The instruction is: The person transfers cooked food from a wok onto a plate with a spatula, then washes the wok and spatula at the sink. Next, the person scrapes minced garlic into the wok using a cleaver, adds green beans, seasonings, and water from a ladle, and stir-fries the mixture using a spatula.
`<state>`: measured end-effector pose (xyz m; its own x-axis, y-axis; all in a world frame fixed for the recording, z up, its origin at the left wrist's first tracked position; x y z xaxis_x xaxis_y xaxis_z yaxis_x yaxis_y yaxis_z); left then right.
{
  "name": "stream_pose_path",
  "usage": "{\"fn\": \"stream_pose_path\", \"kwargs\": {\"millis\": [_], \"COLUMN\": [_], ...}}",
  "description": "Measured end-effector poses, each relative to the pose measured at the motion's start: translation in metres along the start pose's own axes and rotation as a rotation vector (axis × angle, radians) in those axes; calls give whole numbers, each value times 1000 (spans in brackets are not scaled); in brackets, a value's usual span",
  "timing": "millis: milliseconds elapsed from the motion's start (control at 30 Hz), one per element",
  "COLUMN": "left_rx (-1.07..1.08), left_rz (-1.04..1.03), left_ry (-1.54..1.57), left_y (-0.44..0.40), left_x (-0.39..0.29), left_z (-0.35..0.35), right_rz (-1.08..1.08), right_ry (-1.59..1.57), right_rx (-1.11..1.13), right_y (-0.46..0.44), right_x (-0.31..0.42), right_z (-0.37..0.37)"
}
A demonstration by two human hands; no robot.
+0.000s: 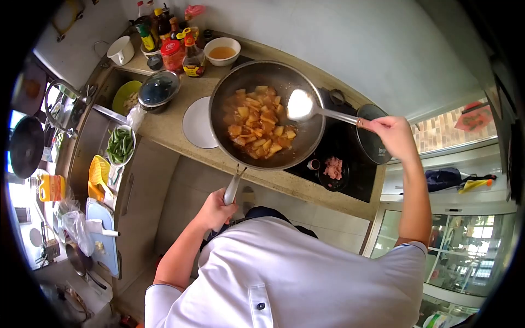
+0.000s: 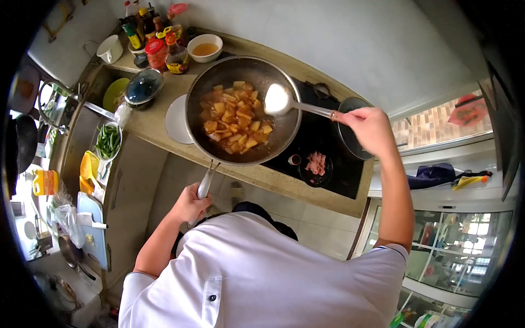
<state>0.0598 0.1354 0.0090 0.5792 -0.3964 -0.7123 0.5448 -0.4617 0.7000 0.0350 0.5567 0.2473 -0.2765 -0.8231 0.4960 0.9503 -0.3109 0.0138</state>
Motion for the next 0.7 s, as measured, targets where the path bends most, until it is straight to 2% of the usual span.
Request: {"fn": "stream_pose_path", "kwargs": {"millis": [67, 133, 233, 333, 467, 700], "left_rx": [-3, 2, -53, -130, -228, -326], "left_rz": [16, 2, 27, 43, 70, 58], "left_ry": [20, 30, 35, 46, 67, 189], "left_y": [4, 5, 21, 36, 63, 99], "left_x": [5, 15, 19, 38, 61, 95], "left_z": [3, 8, 17, 32, 48, 70], "right_rz": [-105, -143, -107, -153, -165, -95], "right_ry": [-239, -422, -660, -858, -1001, -1022], "right_rx": [161, 229, 280, 331, 429, 501], "right_y": [-16, -18, -13, -7, -2, 2], "right_x": [-32, -37, -21, 2, 25, 63], "right_z": [-29, -85, -171, -218, -251, -258]}}
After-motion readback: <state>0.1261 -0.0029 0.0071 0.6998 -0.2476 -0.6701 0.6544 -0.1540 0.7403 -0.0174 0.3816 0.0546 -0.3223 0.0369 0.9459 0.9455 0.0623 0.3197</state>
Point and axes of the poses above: each hand's wrist, its own y-axis away from the middle knuckle, its own z-axis out of the back of the hand, x = y × z, the point moved 8 cm from there along -y, towards the middle knuckle, and after that the axes turned 9 degrees about z, right-handed, at the moved point
